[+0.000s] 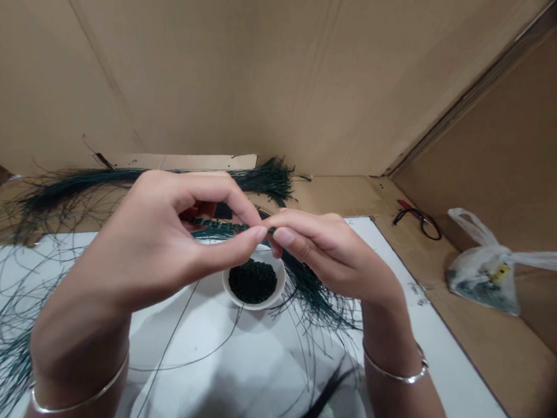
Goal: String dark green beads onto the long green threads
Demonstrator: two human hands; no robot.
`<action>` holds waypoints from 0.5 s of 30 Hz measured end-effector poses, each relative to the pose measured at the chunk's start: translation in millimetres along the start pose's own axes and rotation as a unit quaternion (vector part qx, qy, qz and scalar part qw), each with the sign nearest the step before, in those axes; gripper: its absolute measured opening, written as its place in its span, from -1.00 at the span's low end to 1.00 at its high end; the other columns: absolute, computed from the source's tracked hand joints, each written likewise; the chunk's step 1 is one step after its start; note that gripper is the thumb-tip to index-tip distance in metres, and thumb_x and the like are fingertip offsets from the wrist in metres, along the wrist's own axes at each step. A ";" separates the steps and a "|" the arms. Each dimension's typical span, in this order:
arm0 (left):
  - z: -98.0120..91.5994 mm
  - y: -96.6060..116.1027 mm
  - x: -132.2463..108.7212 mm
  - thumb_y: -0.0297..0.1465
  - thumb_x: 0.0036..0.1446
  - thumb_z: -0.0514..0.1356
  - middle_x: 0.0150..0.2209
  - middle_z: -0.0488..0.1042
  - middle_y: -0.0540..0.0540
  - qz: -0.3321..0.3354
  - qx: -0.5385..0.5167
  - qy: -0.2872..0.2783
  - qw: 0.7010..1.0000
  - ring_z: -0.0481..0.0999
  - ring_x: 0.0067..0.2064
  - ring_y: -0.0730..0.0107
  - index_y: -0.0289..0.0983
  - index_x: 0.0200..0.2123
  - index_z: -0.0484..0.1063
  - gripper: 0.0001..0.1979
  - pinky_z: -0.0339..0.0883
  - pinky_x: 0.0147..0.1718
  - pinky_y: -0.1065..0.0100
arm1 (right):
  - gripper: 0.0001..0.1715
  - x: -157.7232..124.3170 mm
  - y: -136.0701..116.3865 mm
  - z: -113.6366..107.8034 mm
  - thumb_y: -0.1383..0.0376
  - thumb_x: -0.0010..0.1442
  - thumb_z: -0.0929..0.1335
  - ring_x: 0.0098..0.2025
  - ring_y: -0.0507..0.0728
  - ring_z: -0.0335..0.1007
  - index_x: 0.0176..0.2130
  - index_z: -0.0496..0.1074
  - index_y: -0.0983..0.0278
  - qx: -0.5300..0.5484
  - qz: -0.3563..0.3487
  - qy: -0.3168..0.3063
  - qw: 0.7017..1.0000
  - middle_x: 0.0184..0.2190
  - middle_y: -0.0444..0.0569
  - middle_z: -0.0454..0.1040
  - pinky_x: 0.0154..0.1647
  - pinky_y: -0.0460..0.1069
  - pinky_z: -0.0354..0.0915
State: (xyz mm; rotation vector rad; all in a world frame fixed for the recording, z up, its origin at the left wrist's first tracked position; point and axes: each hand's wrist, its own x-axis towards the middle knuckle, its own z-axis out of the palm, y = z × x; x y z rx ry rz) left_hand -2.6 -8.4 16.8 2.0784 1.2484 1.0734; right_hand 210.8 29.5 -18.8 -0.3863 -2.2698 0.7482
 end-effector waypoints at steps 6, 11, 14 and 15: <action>-0.8 -1.3 0.0 -0.33 0.08 0.39 -0.49 0.58 0.09 0.003 0.001 0.003 1.000 0.43 -0.47 0.50 -0.16 -0.46 0.60 -0.90 0.16 -0.57 0.42 | -0.73 -0.5 -0.4 0.6 0.34 0.52 0.22 -0.33 -0.08 0.40 -0.18 0.46 0.32 0.010 -0.007 0.002 1.000 -0.43 -0.17 0.40 -0.37 -0.21 0.28; -0.7 -1.9 -0.5 -0.35 0.09 0.39 -0.47 0.58 0.10 0.011 -0.008 0.002 1.000 0.42 -0.47 0.53 -0.16 -0.46 0.60 -0.91 0.17 -0.55 0.45 | -0.72 -1.0 -0.9 -0.5 0.34 0.53 0.21 -0.29 -0.07 0.44 -0.16 0.47 0.32 -0.011 -0.005 -0.003 1.000 -0.36 -0.14 0.50 -0.24 -0.17 0.32; 0.2 -1.4 -0.9 -0.36 0.09 0.39 -0.46 0.58 0.11 0.015 -0.009 0.004 1.000 0.44 -0.45 0.54 -0.15 -0.45 0.60 -0.91 0.19 -0.53 0.46 | -0.72 -1.6 -2.2 -1.7 0.33 0.53 0.21 -0.22 -0.05 0.47 -0.14 0.48 0.32 -0.038 0.000 -0.007 0.999 -0.32 -0.11 0.54 -0.18 -0.15 0.32; 0.5 -0.9 -0.8 -0.36 0.09 0.39 -0.47 0.57 0.10 0.015 -0.008 0.003 1.000 0.44 -0.45 0.54 -0.15 -0.45 0.60 -0.91 0.18 -0.54 0.46 | -0.71 -2.0 -2.9 -2.0 0.32 0.53 0.21 -0.20 -0.04 0.47 -0.13 0.48 0.32 -0.046 0.003 -0.010 0.999 -0.31 -0.11 0.55 -0.17 -0.14 0.32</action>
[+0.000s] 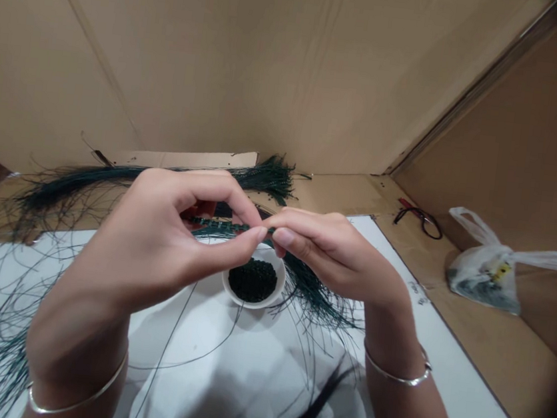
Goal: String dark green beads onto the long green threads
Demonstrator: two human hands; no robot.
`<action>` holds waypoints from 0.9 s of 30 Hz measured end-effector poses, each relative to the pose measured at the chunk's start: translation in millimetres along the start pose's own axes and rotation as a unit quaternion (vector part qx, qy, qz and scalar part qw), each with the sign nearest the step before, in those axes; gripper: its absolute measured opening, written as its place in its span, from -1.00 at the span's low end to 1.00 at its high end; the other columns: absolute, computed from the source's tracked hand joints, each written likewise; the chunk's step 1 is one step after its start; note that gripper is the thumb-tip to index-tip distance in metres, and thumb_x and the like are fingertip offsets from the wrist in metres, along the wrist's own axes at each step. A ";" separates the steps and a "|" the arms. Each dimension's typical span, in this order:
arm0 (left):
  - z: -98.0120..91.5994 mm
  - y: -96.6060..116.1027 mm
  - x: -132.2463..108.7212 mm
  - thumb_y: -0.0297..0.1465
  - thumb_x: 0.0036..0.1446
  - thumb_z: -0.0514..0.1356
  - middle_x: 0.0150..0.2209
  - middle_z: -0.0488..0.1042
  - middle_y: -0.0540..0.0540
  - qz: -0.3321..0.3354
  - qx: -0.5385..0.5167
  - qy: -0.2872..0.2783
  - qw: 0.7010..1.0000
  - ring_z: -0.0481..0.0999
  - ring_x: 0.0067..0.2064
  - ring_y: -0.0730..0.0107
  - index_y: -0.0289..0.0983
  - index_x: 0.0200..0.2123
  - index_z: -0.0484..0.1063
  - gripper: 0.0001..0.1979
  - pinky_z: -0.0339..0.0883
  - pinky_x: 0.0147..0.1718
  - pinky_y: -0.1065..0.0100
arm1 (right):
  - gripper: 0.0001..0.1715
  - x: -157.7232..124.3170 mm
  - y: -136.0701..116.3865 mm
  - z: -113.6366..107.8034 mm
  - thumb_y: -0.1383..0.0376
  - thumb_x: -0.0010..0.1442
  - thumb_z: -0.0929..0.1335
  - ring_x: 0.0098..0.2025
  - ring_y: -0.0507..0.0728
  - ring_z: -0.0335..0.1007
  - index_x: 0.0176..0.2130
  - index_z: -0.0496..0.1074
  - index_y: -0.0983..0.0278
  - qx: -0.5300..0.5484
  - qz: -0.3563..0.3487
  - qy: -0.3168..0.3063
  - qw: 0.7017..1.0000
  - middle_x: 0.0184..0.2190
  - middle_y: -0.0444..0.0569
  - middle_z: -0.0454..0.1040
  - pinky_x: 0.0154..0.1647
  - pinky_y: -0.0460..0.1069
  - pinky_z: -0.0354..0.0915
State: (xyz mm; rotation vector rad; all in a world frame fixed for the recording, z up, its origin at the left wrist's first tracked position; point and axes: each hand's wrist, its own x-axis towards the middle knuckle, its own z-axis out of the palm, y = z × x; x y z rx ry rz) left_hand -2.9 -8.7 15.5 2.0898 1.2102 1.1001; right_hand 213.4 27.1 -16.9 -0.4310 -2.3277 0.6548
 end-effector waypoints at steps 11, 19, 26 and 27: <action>-0.3 4.2 0.0 -0.36 0.09 0.37 -0.51 0.52 0.06 -0.021 -0.003 -0.005 1.000 0.37 -0.49 0.48 -0.17 -0.47 0.56 -0.89 0.12 -0.60 0.40 | -0.72 -1.6 -5.7 -1.4 0.31 0.53 0.22 -0.16 -0.02 0.47 -0.12 0.49 0.30 -0.012 0.011 0.006 1.000 -0.24 -0.07 0.57 -0.16 -0.11 0.31; 0.3 1.5 0.5 -0.40 0.10 0.37 -0.48 0.52 0.11 0.007 0.008 -0.005 1.000 0.36 -0.47 0.54 -0.16 -0.47 0.56 -0.89 0.15 -0.55 0.44 | -0.71 -2.5 -9.3 -4.2 0.31 0.53 0.22 -0.14 -0.02 0.46 -0.13 0.48 0.35 -0.034 0.008 -0.007 0.999 -0.24 -0.06 0.58 -0.14 -0.13 0.30; 1.8 3.8 0.1 -0.46 0.07 0.37 -0.46 0.56 0.11 0.018 0.004 -0.008 1.000 0.44 -0.44 0.54 -0.17 -0.48 0.57 -0.89 0.22 -0.51 0.48 | -0.71 -2.3 -9.9 -4.2 0.30 0.53 0.22 -0.18 -0.01 0.47 -0.16 0.48 0.30 -0.025 0.014 -0.008 1.000 -0.27 -0.09 0.57 -0.20 -0.12 0.30; 1.8 4.1 0.3 -0.47 0.06 0.37 -0.46 0.56 0.11 0.018 0.003 -0.008 1.000 0.44 -0.44 0.54 -0.17 -0.49 0.57 -0.89 0.23 -0.51 0.48 | -0.71 -2.4 -10.3 -4.1 0.30 0.53 0.22 -0.19 -0.01 0.47 -0.17 0.48 0.30 -0.026 0.017 -0.008 0.999 -0.28 -0.09 0.57 -0.21 -0.12 0.30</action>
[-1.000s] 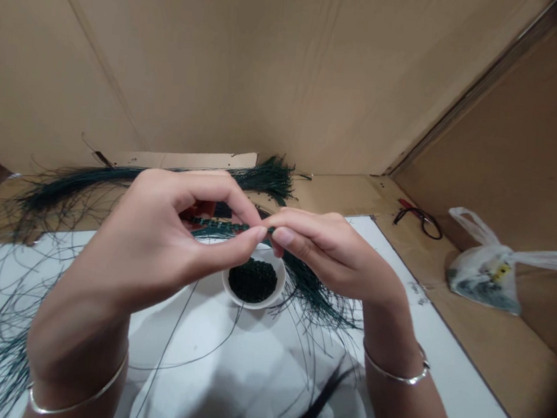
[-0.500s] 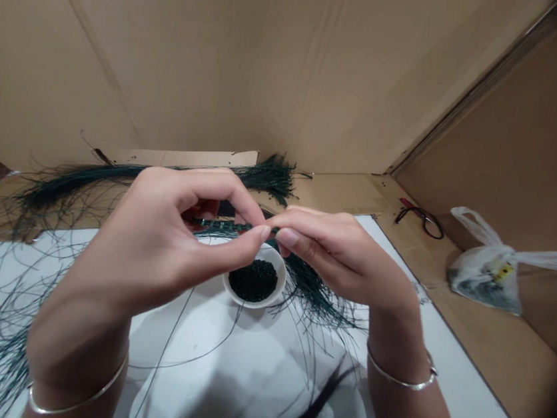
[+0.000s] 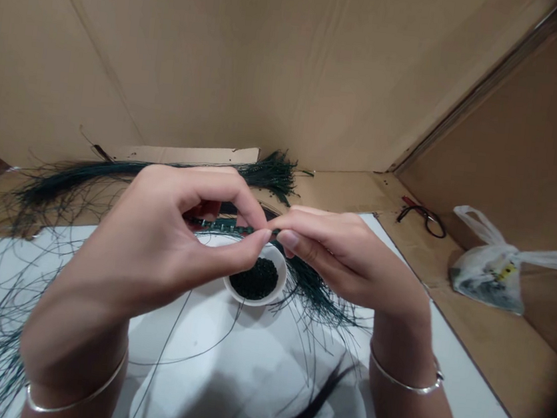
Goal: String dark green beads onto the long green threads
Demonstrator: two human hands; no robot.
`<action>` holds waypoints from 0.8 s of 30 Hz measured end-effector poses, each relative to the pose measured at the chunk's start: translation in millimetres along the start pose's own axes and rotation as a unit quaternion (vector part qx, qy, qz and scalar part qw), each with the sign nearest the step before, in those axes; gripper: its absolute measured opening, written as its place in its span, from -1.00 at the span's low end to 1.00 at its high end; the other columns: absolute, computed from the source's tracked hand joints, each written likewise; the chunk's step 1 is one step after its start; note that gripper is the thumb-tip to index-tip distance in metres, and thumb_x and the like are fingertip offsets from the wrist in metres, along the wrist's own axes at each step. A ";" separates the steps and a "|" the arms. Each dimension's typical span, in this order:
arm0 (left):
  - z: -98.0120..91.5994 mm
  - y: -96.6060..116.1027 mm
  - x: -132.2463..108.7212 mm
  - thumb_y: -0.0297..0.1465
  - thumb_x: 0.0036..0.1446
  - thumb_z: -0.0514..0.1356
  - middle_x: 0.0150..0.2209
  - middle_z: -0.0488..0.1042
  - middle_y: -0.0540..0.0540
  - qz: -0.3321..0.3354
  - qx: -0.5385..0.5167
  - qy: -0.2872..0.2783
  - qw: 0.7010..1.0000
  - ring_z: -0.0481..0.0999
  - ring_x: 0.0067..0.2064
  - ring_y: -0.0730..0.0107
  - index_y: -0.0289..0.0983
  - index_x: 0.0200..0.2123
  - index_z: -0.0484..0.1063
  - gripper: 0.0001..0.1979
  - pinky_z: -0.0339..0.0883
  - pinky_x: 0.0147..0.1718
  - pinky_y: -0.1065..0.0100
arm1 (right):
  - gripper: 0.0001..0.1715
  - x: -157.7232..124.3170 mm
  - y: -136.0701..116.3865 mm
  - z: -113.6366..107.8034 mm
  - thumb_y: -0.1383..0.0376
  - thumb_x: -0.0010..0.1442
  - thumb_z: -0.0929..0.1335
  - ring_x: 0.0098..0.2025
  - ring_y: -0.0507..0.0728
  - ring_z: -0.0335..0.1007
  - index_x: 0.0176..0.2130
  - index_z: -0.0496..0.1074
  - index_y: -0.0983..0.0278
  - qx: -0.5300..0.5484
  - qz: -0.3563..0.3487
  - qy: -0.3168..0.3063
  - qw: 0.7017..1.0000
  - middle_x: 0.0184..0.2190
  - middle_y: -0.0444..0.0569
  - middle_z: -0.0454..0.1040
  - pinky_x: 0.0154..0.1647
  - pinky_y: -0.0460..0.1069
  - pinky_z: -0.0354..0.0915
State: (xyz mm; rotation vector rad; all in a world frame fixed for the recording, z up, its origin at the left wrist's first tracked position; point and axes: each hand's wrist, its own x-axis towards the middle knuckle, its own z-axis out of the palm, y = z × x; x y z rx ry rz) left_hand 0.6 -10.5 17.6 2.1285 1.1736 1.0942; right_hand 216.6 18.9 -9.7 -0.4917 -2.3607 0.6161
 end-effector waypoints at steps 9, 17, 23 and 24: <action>-1.0 1.5 0.7 -0.46 0.04 0.35 -0.43 0.58 0.10 -0.017 -0.002 -0.004 1.000 0.50 -0.40 0.49 -0.15 -0.49 0.57 -0.89 0.29 -0.48 0.44 | -0.69 -0.4 -0.5 -0.4 0.27 0.54 0.20 -0.29 0.00 0.41 -0.18 0.45 0.27 -0.019 0.012 -0.011 1.000 -0.34 -0.11 0.52 -0.28 -0.09 0.27; -0.7 3.6 0.3 -0.44 0.03 0.35 -0.42 0.59 0.12 -0.024 0.005 -0.008 1.000 0.51 -0.40 0.49 -0.14 -0.49 0.58 -0.90 0.28 -0.49 0.43 | -0.67 -0.1 -1.8 -0.6 0.26 0.55 0.19 -0.32 -0.01 0.39 -0.19 0.45 0.28 -0.013 0.012 -0.023 1.000 -0.35 -0.12 0.51 -0.28 -0.10 0.26; -2.7 3.8 0.9 -0.50 0.02 0.35 -0.43 0.60 0.10 -0.033 -0.005 -0.012 0.999 0.50 -0.41 0.51 -0.18 -0.47 0.58 -0.90 0.30 -0.50 0.47 | -0.66 0.7 -0.9 1.1 0.23 0.54 0.21 -0.30 0.01 0.42 -0.19 0.48 0.28 -0.006 0.016 0.004 1.000 -0.35 -0.09 0.53 -0.25 -0.08 0.30; -3.6 3.7 0.6 -0.50 0.03 0.36 -0.45 0.59 0.10 -0.030 -0.009 -0.012 0.999 0.48 -0.43 0.53 -0.19 -0.46 0.58 -0.91 0.29 -0.52 0.49 | -0.68 1.2 -0.6 1.9 0.24 0.53 0.22 -0.30 0.01 0.42 -0.18 0.49 0.28 -0.002 0.016 0.013 1.000 -0.34 -0.09 0.54 -0.24 -0.08 0.30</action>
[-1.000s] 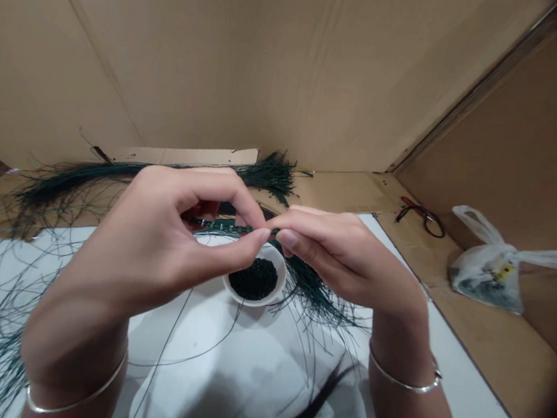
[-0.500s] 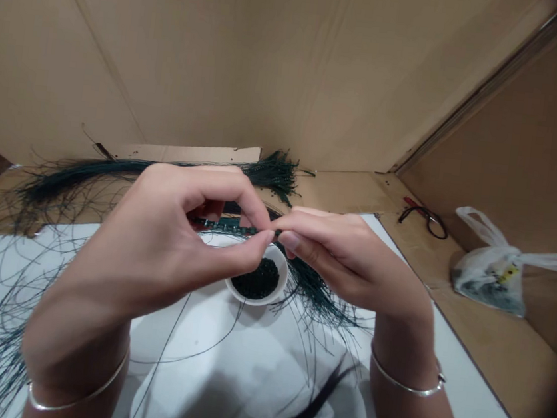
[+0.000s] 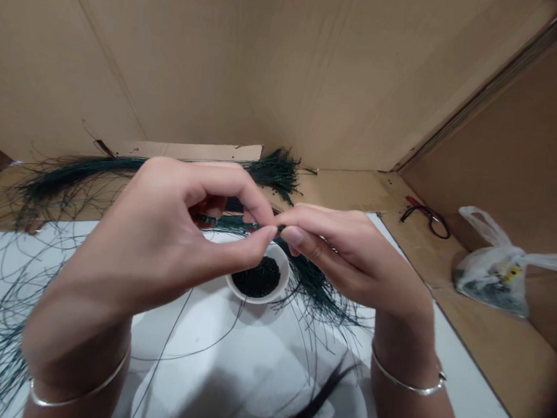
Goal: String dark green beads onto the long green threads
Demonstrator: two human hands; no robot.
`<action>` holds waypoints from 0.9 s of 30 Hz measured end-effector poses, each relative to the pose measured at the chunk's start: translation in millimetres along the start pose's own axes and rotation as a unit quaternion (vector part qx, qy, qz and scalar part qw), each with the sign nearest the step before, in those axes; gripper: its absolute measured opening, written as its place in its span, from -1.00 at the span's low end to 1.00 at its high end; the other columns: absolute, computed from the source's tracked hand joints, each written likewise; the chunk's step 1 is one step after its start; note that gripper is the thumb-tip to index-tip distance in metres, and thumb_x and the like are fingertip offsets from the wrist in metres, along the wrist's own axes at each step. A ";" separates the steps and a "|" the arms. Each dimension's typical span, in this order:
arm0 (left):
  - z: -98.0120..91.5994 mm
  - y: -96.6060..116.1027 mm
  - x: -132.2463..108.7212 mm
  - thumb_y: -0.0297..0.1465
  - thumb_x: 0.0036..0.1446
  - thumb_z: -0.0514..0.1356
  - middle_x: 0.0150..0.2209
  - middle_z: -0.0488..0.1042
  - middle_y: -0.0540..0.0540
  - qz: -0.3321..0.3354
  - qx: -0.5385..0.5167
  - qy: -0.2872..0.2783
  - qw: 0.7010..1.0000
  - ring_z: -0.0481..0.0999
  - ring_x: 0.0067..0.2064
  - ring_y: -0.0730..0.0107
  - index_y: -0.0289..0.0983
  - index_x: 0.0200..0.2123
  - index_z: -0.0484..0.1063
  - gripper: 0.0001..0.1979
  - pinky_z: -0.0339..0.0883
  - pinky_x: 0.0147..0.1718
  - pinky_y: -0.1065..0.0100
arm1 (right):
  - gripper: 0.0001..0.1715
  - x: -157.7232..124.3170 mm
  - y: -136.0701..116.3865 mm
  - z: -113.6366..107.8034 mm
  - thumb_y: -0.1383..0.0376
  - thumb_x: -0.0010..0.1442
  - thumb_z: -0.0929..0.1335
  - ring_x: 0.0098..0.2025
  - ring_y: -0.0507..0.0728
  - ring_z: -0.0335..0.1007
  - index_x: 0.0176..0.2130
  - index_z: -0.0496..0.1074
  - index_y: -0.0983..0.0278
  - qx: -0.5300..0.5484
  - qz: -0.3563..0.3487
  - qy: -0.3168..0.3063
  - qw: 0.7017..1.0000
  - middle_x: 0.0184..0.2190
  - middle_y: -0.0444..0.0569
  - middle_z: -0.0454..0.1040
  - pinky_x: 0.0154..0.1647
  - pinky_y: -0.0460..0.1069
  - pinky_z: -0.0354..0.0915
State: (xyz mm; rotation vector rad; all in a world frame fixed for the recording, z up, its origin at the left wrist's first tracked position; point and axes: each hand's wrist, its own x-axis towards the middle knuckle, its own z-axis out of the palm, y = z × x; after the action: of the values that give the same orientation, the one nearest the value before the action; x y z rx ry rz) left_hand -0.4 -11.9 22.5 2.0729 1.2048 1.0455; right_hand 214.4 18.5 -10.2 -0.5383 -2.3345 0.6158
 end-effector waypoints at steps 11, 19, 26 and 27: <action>-0.5 -1.7 -0.2 -0.39 0.08 0.40 -0.53 0.46 0.09 0.008 -0.003 0.052 0.999 0.29 -0.52 0.56 -0.19 -0.44 0.60 -0.92 0.08 -0.63 0.41 | -0.86 6.3 13.9 25.0 0.27 0.43 0.37 -0.47 -0.10 0.29 -0.15 0.45 0.32 0.192 0.033 0.135 0.972 -0.35 -0.15 0.50 -0.48 -0.17 0.25; 4.6 -3.3 0.5 -0.40 0.08 0.40 -0.51 0.49 0.06 0.022 -0.013 0.090 0.996 0.27 -0.53 0.54 -0.21 -0.46 0.57 -0.90 0.04 -0.63 0.34 | -0.85 4.7 8.8 29.1 0.24 0.38 0.42 -0.48 -0.05 0.40 -0.17 0.56 0.28 0.087 0.045 0.220 0.971 -0.34 -0.11 0.61 -0.52 -0.15 0.30; 3.8 -4.6 0.5 -0.44 0.05 0.39 -0.53 0.49 -0.04 0.039 -0.019 0.103 0.994 0.30 -0.57 0.42 -0.21 -0.48 0.59 -0.91 0.08 -0.70 0.25 | -0.91 5.2 -3.7 30.1 0.39 0.33 0.44 -0.38 0.00 0.57 -0.23 0.59 0.22 -0.132 0.005 0.268 0.954 -0.32 -0.18 0.68 -0.27 -0.13 0.48; 3.9 -5.0 0.3 -0.45 0.04 0.39 -0.53 0.49 -0.05 0.042 -0.022 0.104 0.993 0.31 -0.58 0.41 -0.20 -0.48 0.58 -0.91 0.09 -0.71 0.25 | -0.90 5.3 -4.0 30.6 0.40 0.33 0.44 -0.36 0.00 0.59 -0.23 0.59 0.23 -0.144 -0.003 0.270 0.952 -0.31 -0.19 0.69 -0.23 -0.14 0.49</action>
State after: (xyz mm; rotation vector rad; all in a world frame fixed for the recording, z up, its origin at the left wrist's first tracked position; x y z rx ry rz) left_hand 0.5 -9.4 16.7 2.0364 1.1883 1.3434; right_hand 189.0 9.3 -26.0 -0.7271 -1.9029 0.0924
